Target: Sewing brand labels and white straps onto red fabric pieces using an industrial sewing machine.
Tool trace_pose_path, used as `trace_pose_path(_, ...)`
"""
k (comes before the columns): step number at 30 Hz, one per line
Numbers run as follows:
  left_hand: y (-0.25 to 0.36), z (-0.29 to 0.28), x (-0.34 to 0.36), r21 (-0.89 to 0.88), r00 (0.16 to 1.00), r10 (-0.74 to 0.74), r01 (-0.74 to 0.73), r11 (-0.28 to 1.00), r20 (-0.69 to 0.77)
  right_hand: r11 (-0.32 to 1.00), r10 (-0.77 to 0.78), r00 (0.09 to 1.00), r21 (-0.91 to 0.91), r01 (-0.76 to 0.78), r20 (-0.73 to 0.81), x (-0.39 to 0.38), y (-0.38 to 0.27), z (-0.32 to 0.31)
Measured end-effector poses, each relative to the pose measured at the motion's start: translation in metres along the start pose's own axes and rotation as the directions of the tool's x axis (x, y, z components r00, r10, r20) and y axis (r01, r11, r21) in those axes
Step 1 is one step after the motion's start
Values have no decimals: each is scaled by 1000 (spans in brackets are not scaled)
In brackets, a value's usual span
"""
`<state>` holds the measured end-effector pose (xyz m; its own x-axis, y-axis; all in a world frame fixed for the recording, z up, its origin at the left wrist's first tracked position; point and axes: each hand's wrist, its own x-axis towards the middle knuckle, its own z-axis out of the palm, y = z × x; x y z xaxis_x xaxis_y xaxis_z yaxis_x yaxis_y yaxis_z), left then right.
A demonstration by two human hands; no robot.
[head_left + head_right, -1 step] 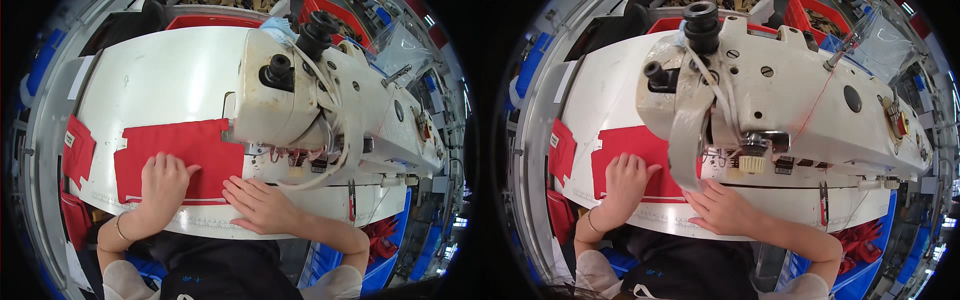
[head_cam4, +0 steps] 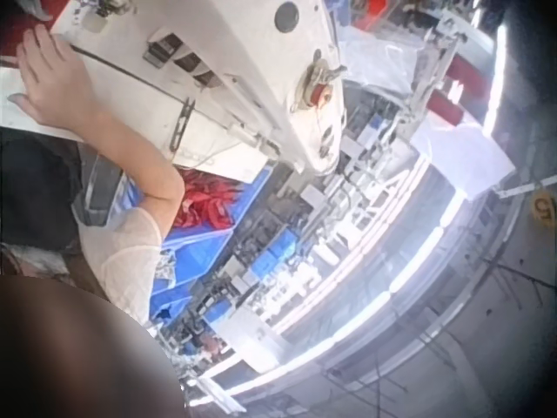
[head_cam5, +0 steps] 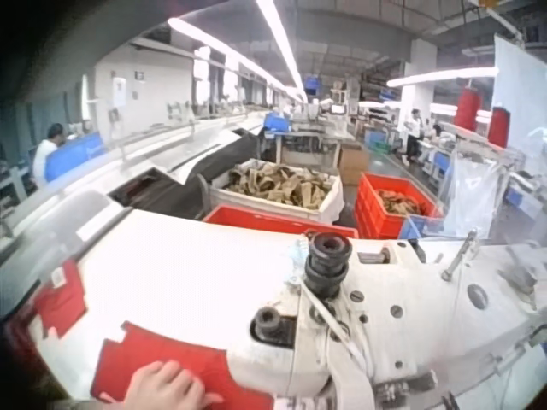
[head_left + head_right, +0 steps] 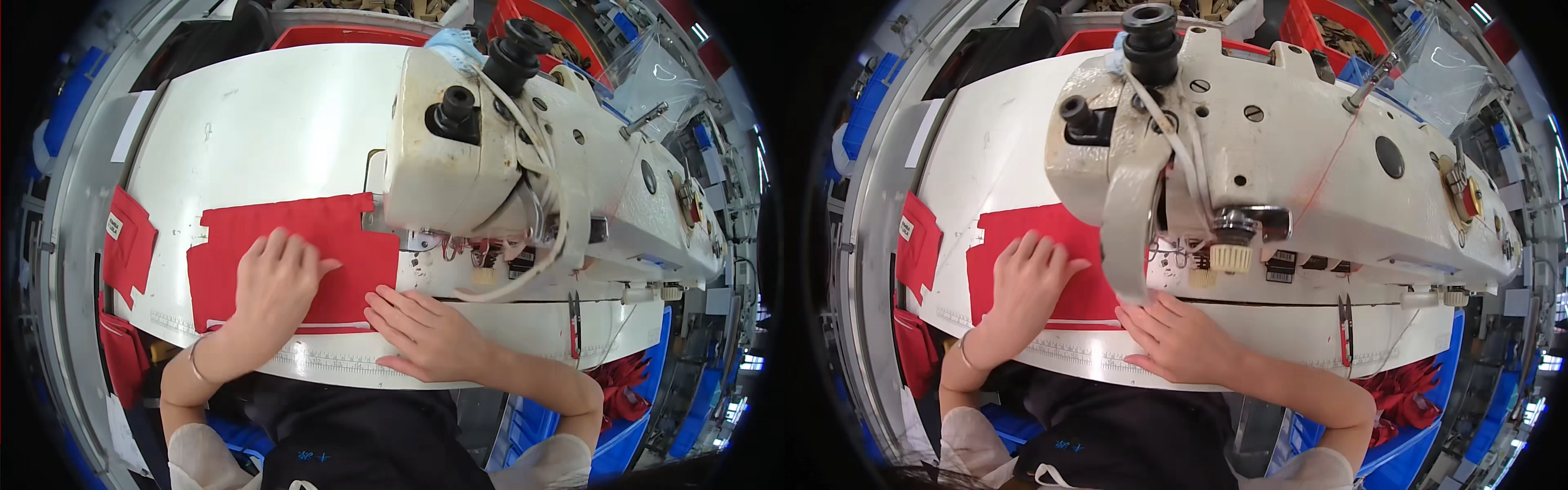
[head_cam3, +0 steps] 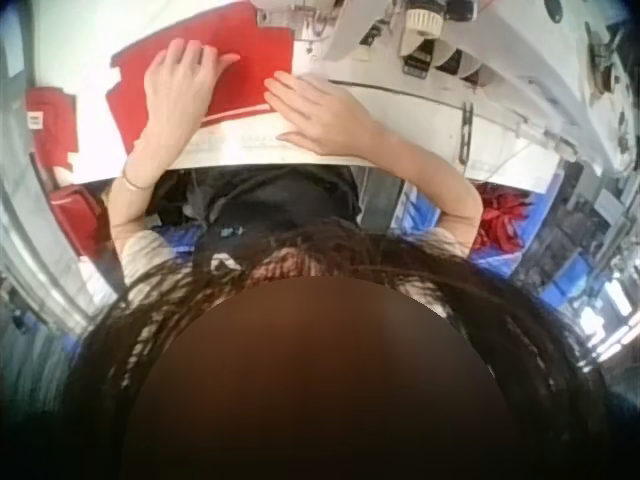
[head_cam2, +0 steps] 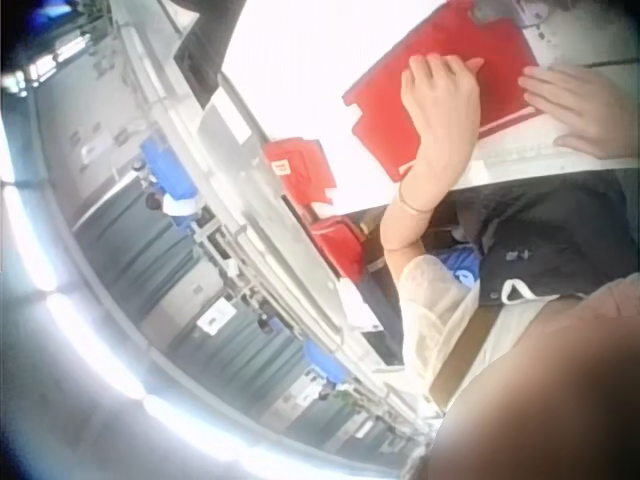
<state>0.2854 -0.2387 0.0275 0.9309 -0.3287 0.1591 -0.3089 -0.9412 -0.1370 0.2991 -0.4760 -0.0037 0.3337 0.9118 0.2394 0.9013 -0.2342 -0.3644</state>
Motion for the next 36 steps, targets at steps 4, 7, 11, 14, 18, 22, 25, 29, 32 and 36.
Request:
trace_pose_path(4,-3,24,51,-517,962,63,-196,833,-264,1000,-8,999,-18,7,-39,5,-7,0)
trace_pose_path(7,-7,38,56,-789,995,100,-60,612,2,1000,-16,994,-21,13,-112,5,-6,-4)
trace_pose_path(11,1,26,50,-673,975,170,-221,706,-142,921,-208,973,-355,161,-99,1,17,-17)
trace_pose_path(14,8,16,51,-912,992,115,-3,410,48,836,-235,971,-519,178,-46,4,23,-16)
trace_pose_path(18,12,10,55,-965,980,13,192,179,198,799,-315,941,-570,193,-124,6,26,-13)
trace_pose_path(22,9,14,54,-972,974,9,225,72,226,759,-362,927,-609,231,-100,7,28,-14)
trace_pose_path(25,10,11,57,-981,985,35,164,108,168,756,-337,934,-624,195,-117,5,28,-10)
trace_pose_path(29,12,18,55,-971,971,13,238,32,238,744,-340,934,-639,194,-112,3,27,-10)
trace_pose_path(32,11,18,56,-971,977,9,209,117,212,753,-333,934,-632,182,-127,5,25,-8)
trace_pose_path(36,20,33,48,-903,1000,-19,-7,431,-17,894,-135,981,-444,61,-138,5,24,-7)
